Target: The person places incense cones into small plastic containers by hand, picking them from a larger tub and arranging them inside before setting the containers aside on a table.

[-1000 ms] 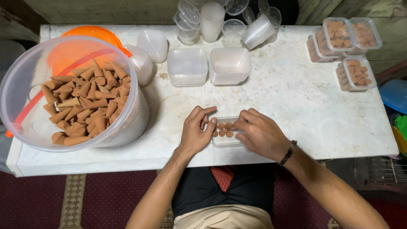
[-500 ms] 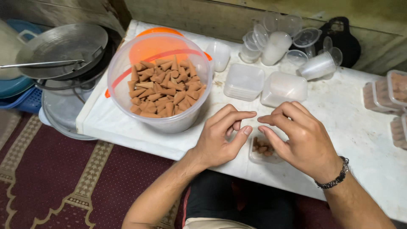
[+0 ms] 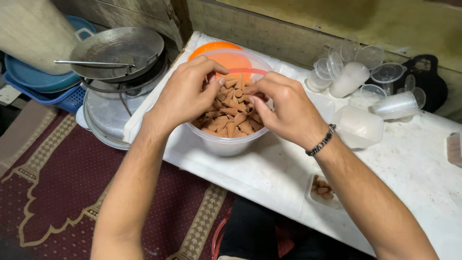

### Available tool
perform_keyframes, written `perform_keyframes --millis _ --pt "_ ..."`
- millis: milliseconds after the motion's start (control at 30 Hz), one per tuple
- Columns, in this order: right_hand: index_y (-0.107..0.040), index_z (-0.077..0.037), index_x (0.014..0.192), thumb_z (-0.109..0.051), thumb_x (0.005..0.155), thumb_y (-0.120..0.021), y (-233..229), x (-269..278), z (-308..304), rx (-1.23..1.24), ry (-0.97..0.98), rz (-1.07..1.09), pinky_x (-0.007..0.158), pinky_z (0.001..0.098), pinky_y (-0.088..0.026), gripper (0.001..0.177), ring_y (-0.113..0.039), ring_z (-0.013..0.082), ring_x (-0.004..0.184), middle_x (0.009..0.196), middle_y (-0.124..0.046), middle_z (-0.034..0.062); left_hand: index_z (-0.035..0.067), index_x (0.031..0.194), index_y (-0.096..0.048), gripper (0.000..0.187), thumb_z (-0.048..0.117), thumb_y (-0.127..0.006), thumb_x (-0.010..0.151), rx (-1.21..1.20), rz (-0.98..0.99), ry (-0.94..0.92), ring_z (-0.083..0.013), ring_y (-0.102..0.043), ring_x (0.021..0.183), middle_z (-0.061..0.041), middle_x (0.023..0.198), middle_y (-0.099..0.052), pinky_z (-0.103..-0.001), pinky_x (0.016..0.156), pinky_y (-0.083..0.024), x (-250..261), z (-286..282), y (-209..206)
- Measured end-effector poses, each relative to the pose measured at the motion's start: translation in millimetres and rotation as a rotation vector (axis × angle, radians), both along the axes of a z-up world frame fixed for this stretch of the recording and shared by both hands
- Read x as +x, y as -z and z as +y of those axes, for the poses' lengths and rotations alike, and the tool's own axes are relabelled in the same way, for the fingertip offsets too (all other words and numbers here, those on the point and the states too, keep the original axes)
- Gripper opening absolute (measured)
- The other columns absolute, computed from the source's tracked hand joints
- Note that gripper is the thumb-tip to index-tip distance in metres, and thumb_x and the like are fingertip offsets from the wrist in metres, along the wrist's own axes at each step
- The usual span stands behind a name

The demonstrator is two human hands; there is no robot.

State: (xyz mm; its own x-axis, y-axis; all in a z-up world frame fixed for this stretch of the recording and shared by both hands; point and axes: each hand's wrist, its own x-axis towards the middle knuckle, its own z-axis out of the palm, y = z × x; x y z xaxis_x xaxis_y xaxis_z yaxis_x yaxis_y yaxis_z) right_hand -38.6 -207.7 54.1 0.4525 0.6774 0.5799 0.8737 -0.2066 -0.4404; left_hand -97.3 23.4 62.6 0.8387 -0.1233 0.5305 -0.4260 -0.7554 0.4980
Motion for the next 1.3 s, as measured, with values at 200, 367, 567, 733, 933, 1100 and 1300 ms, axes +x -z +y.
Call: perform_keyframes --millis 200,367,567,733,933,1100,1300 --pt "-0.055 -0.003 0.130 0.002 0.098 -0.050 30.2 38.2 38.3 0.123 0.182 0.288 0.060 0.0340 -0.058 0.033 -0.070 0.0213 0.070 0.087 -0.066 0.0134 0.011 0.094 -0.076 0.012 0.018 -0.074 0.084 0.405 0.377 -0.045 -0.0399 -0.070 0.086 -0.010 0.084 -0.068 -0.055 0.077 -0.056 52.7 7.0 18.1" --pt "-0.043 0.002 0.136 0.009 0.099 -0.041 40.1 43.0 39.0 0.228 0.214 0.298 0.061 0.0384 -0.059 0.037 -0.069 0.0244 0.071 0.092 -0.063 0.0176 0.011 0.090 -0.079 0.015 0.018 -0.078 0.077 0.671 0.298 -0.027 -0.0376 -0.073 0.080 -0.010 0.080 -0.071 -0.054 0.071 -0.059 92.6 3.2 47.2" --pt "-0.039 -0.001 0.139 0.008 0.099 -0.039 45.3 42.8 37.5 0.205 0.225 0.230 0.073 0.0425 -0.057 0.041 -0.070 0.0243 0.072 0.097 -0.061 0.0151 0.012 0.100 -0.077 0.020 0.024 -0.073 0.084 0.882 0.305 0.066 -0.0338 -0.074 0.085 -0.009 0.085 -0.072 -0.051 0.076 -0.061 103.0 -9.4 53.8" --pt "-0.038 -0.001 0.140 0.008 0.100 -0.039 41.5 39.2 38.6 0.199 0.220 0.222 0.075 0.0431 -0.056 0.041 -0.069 0.0248 0.072 0.096 -0.061 0.0154 0.010 0.095 -0.076 0.016 0.021 -0.074 0.083 0.998 0.276 0.098 -0.0329 -0.074 0.081 -0.009 0.084 -0.073 -0.052 0.072 -0.062 120.6 -11.6 75.4" --pt "-0.038 -0.002 0.140 0.007 0.100 -0.041 40.7 39.2 37.2 0.192 0.233 0.229 0.075 0.0414 -0.056 0.042 -0.070 0.0238 0.071 0.096 -0.061 0.0133 0.012 0.095 -0.077 0.017 0.023 -0.073 0.083 1.036 0.213 0.085 -0.0305 -0.074 0.083 -0.007 0.082 -0.073 -0.050 0.074 -0.061 114.3 -11.4 66.3" --pt "-0.038 -0.003 0.141 0.007 0.100 -0.040 43.0 39.9 37.4 0.208 0.218 0.225 0.074 0.0398 -0.057 0.042 -0.070 0.0230 0.071 0.095 -0.061 0.0123 0.015 0.098 -0.077 0.022 0.032 -0.071 0.086 0.692 0.347 0.040 -0.0358 -0.073 0.094 -0.008 0.085 -0.073 -0.053 0.078 -0.060 103.1 14.3 29.9" --pt "-0.039 -0.001 0.139 0.008 0.099 -0.040 43.8 38.2 37.5 0.220 0.198 0.244 0.063 0.0365 -0.057 0.040 -0.069 0.0230 0.071 0.094 -0.061 0.0138 0.015 0.095 -0.076 0.018 0.028 -0.071 0.084 0.550 0.497 0.034 -0.0343 -0.072 0.096 -0.006 0.080 -0.073 -0.049 0.083 -0.058 90.6 25.1 15.1"
